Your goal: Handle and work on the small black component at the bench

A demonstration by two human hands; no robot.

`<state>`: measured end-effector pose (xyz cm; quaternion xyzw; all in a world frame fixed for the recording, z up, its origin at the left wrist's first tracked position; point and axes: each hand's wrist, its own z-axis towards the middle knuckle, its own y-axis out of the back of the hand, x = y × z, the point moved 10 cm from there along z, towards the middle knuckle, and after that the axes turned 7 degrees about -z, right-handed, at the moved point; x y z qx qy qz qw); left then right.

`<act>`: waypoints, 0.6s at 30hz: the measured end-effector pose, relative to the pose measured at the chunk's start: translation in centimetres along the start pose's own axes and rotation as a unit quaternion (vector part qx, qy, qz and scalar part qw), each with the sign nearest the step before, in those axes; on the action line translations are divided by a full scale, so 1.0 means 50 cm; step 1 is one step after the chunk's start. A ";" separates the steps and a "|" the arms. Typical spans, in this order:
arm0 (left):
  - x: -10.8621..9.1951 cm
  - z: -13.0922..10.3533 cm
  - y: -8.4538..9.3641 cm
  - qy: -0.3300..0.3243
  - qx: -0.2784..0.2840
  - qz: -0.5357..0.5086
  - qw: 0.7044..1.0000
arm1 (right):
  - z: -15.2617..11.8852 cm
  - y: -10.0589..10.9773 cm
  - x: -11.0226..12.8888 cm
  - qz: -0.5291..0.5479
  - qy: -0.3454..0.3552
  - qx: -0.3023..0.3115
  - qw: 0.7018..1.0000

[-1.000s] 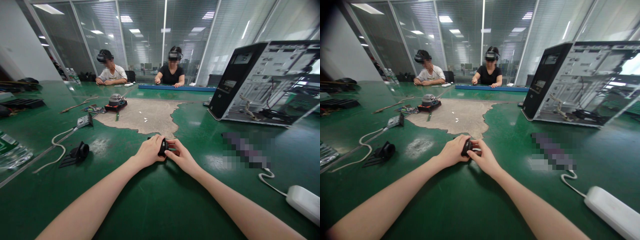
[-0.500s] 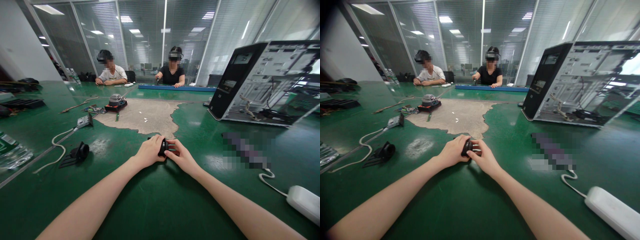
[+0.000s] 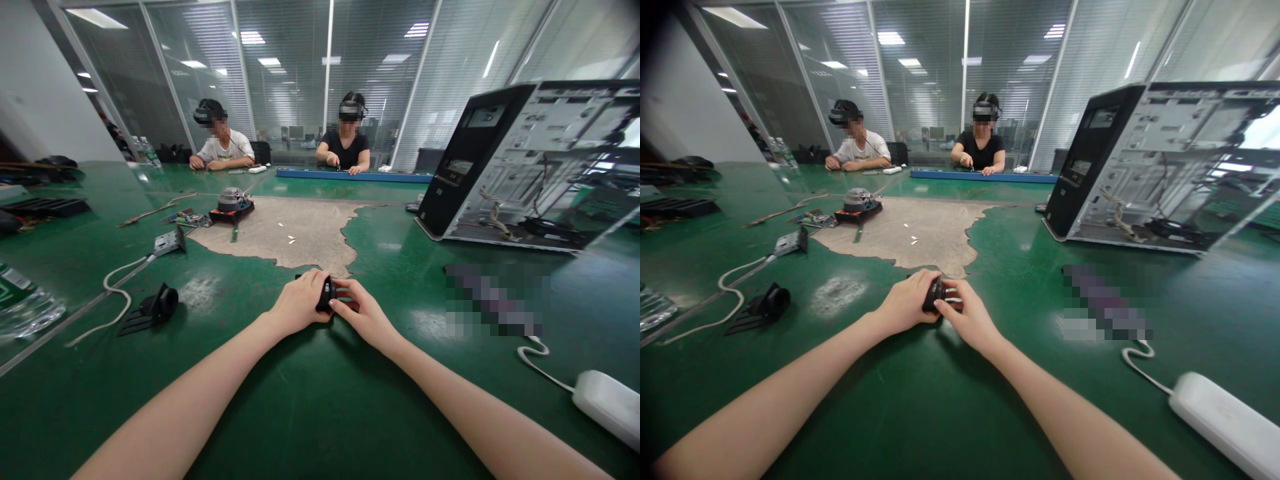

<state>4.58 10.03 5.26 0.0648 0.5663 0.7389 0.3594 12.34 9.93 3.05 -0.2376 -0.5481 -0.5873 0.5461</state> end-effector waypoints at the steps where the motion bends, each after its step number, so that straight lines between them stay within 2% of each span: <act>1: 0.000 0.000 -0.001 0.001 0.002 -0.001 1.000 | 0.000 -0.001 0.003 0.002 0.006 0.002 1.000; 6: -0.003 0.000 0.003 -0.006 -0.007 -0.003 1.000 | -0.003 0.005 0.020 0.006 0.036 -0.012 0.999; 14: -0.002 0.001 0.001 -0.005 -0.008 0.008 1.000 | 0.001 0.003 -0.007 0.007 -0.011 -0.008 1.000; 18: 0.000 0.000 -0.001 -0.003 -0.005 0.010 1.000 | 0.000 0.000 -0.001 0.007 -0.003 0.000 1.000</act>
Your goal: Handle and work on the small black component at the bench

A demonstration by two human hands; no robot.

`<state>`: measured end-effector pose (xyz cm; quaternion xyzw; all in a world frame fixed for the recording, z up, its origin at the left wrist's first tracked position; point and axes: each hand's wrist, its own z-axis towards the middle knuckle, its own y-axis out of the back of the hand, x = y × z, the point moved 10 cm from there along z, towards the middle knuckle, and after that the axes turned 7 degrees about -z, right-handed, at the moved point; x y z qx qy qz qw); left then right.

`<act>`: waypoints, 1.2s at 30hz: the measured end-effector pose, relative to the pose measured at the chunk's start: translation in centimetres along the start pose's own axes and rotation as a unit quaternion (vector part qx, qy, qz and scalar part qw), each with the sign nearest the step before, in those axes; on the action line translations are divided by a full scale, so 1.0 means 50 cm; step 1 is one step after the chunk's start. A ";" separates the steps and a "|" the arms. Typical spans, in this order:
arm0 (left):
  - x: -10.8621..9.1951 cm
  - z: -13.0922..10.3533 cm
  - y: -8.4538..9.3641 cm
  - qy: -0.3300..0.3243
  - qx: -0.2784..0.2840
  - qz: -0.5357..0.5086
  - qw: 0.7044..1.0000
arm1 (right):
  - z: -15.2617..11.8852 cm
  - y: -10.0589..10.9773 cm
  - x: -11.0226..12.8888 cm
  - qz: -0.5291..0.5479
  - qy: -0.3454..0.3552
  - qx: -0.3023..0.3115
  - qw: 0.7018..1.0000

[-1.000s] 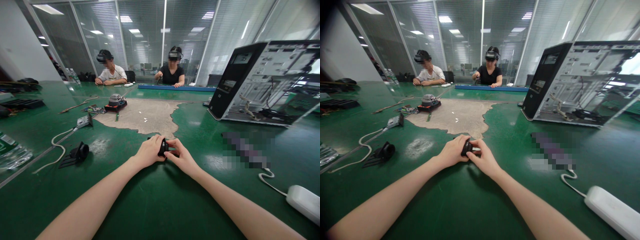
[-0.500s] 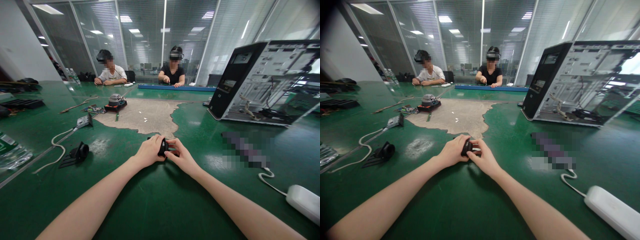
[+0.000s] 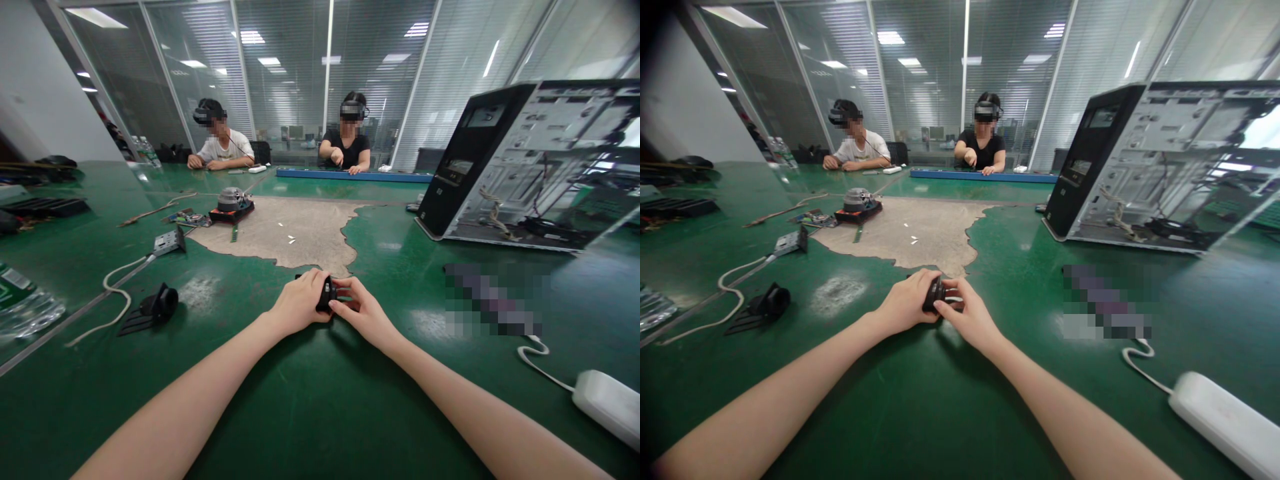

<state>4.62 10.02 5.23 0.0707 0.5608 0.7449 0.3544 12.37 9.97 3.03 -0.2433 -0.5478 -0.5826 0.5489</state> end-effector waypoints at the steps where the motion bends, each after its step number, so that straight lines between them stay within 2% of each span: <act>1: 0.001 0.000 0.000 0.001 0.000 0.000 1.000 | -0.001 0.000 0.005 0.005 0.008 0.000 1.000; 5: 0.000 0.000 0.001 0.002 0.000 -0.005 1.000 | -0.003 0.005 0.018 0.007 0.032 -0.013 0.999; 15: -0.001 0.001 0.003 0.000 -0.002 -0.007 1.000 | 0.001 -0.001 -0.006 -0.003 -0.011 0.001 1.000; 22: -0.001 0.000 0.003 -0.001 0.000 -0.006 1.000 | -0.005 0.005 0.025 -0.005 0.042 -0.014 0.999; 31: 0.001 0.001 0.001 0.003 0.000 -0.004 1.000 | 0.000 0.004 -0.004 -0.011 -0.004 -0.011 1.000; 36: 0.001 0.000 0.000 0.004 0.005 -0.009 1.000 | -0.003 0.001 0.009 -0.002 0.011 -0.004 1.000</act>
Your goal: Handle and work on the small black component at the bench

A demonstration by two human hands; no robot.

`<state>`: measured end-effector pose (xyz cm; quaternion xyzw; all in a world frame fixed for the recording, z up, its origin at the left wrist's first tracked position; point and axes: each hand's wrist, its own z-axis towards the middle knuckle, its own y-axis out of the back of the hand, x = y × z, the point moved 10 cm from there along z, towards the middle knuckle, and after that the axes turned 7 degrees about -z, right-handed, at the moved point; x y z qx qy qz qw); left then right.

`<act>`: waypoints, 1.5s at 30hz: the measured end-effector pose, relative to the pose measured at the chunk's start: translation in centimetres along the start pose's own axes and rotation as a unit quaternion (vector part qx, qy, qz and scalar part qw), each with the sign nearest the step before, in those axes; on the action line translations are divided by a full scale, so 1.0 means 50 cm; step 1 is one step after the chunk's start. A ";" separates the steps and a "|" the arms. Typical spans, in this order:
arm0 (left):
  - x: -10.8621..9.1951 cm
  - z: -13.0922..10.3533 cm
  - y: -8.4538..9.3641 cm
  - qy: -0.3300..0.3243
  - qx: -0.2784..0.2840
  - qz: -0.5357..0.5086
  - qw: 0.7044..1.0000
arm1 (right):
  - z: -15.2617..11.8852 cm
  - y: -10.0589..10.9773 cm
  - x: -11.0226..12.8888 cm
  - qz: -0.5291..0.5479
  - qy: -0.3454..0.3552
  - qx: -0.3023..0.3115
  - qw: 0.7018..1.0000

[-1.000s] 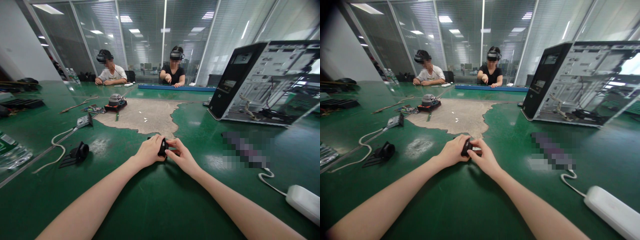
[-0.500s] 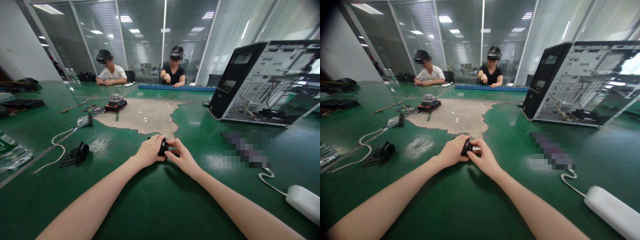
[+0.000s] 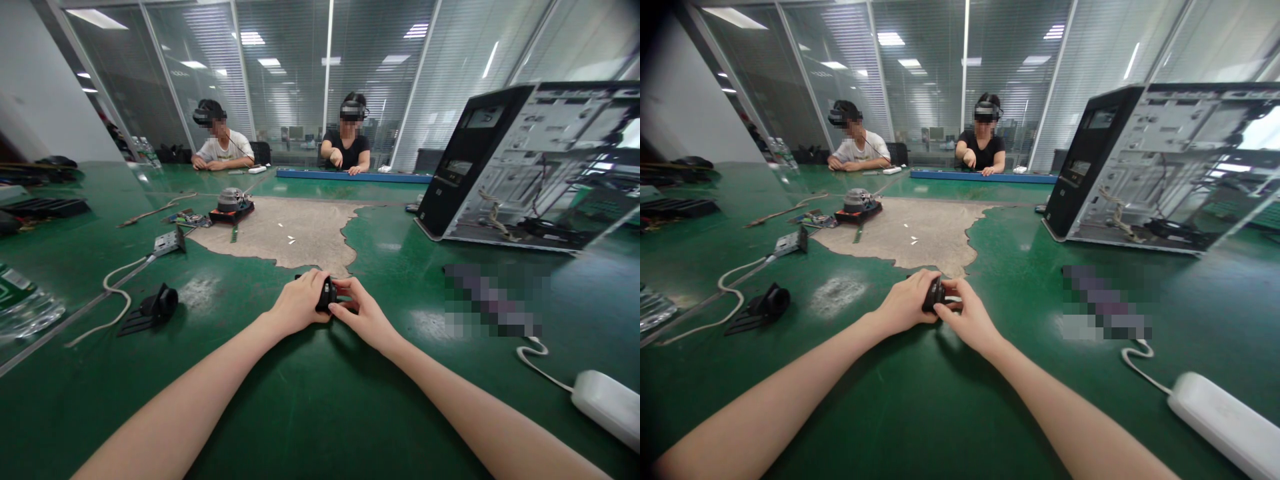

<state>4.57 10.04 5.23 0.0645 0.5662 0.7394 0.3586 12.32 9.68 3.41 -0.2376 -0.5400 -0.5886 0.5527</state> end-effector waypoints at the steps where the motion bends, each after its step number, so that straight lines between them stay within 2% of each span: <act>1: 0.000 0.000 0.000 0.000 0.000 -0.001 1.000 | -0.001 0.001 0.005 0.004 0.008 -0.002 1.000; 4: 0.000 0.000 0.001 0.000 -0.004 -0.004 1.000 | -0.003 0.002 0.011 0.006 0.018 -0.005 1.000; 15: -0.003 -0.001 0.005 -0.008 -0.007 0.004 1.000 | 0.002 -0.001 -0.012 -0.015 -0.018 0.003 1.000; 23: -0.001 -0.001 0.003 -0.005 -0.009 -0.003 1.000 | -0.002 0.003 0.008 0.001 0.012 -0.001 1.000; 33: 0.002 0.000 0.001 0.002 -0.004 -0.008 1.000 | 0.003 -0.001 -0.012 0.004 -0.018 0.004 1.000; 40: -0.001 0.000 0.002 0.001 -0.005 -0.002 1.000 | -0.001 0.009 0.008 -0.012 0.020 -0.016 1.000; 45: 0.001 0.000 0.001 0.005 -0.001 -0.010 1.000 | 0.001 0.005 -0.005 0.001 -0.003 -0.009 1.000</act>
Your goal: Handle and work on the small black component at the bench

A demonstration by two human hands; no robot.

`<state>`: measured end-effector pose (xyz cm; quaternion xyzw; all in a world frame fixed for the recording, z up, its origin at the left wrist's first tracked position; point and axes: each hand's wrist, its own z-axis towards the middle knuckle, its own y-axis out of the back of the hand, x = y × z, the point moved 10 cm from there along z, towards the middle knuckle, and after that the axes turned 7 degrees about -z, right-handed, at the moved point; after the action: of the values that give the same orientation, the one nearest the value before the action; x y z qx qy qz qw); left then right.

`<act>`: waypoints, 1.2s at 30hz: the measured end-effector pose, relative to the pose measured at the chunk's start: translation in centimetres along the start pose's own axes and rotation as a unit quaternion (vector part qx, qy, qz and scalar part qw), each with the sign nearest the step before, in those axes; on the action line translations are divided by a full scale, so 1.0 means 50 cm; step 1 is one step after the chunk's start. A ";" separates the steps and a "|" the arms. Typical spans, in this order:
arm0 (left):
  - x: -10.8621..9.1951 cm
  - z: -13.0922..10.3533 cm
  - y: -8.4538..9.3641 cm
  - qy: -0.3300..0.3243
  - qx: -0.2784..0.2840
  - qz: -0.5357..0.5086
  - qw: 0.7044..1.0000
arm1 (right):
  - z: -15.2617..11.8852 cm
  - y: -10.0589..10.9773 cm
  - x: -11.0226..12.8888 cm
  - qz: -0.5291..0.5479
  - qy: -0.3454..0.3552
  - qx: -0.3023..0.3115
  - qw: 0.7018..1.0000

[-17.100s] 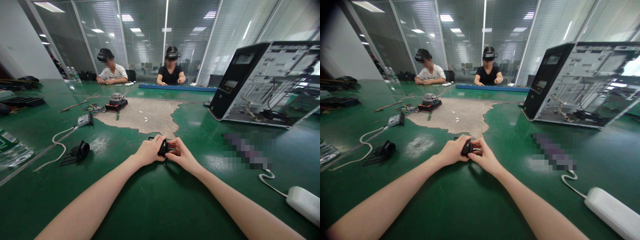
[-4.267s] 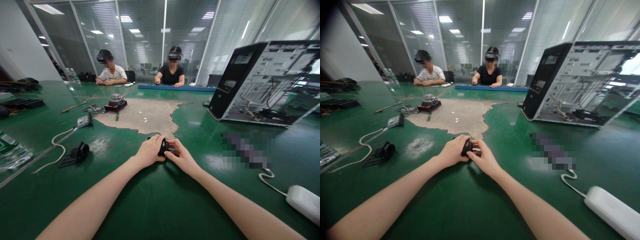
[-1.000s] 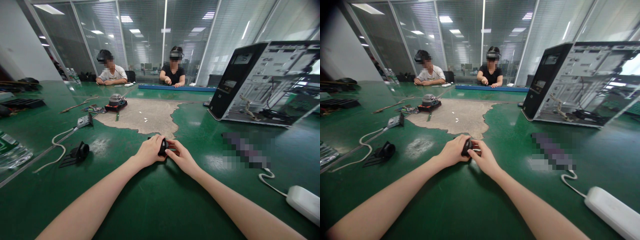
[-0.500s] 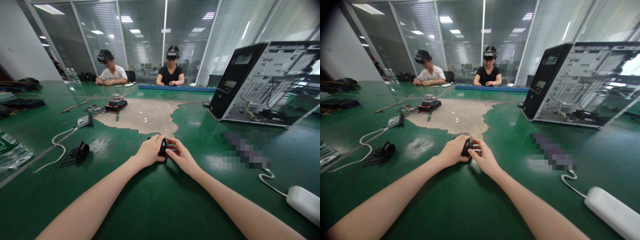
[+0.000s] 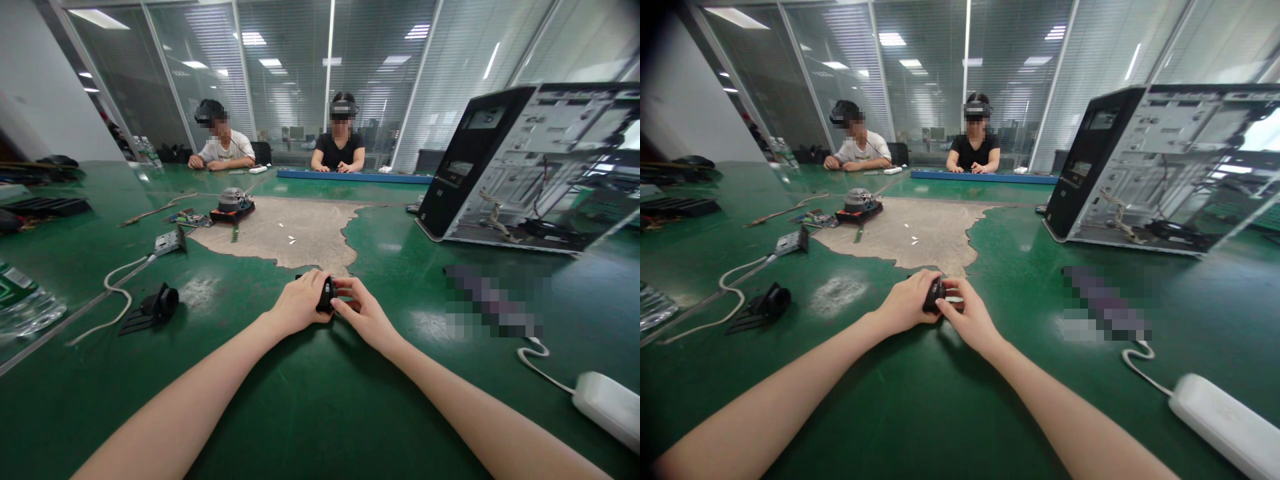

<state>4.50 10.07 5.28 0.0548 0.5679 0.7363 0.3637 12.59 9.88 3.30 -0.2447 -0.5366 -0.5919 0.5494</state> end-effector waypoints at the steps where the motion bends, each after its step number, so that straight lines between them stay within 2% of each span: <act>1: 0.000 0.000 0.000 -0.001 -0.001 0.000 1.000 | 0.000 -0.001 -0.003 0.000 -0.005 0.002 1.000; 4: -0.002 0.000 0.001 -0.008 -0.004 0.006 1.000 | 0.001 -0.003 -0.005 -0.006 -0.011 0.006 1.000; 10: -0.004 0.000 0.002 -0.010 -0.004 0.008 1.000 | -0.004 0.004 0.019 -0.015 0.035 -0.012 0.999; 20: -0.004 0.000 0.002 -0.006 -0.004 0.013 1.000 | 0.000 -0.004 -0.007 -0.007 -0.017 0.006 1.000; 27: -0.002 0.000 0.000 -0.014 -0.005 0.016 1.000 | -0.003 0.003 0.017 -0.011 0.036 -0.011 0.999; 36: -0.002 0.001 0.000 -0.010 -0.005 0.019 1.000 | 0.001 -0.003 -0.008 -0.004 -0.014 0.004 1.000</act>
<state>4.58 10.04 5.34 0.0705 0.5596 0.7453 0.3555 12.56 10.06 2.91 -0.2484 -0.5480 -0.5885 0.5401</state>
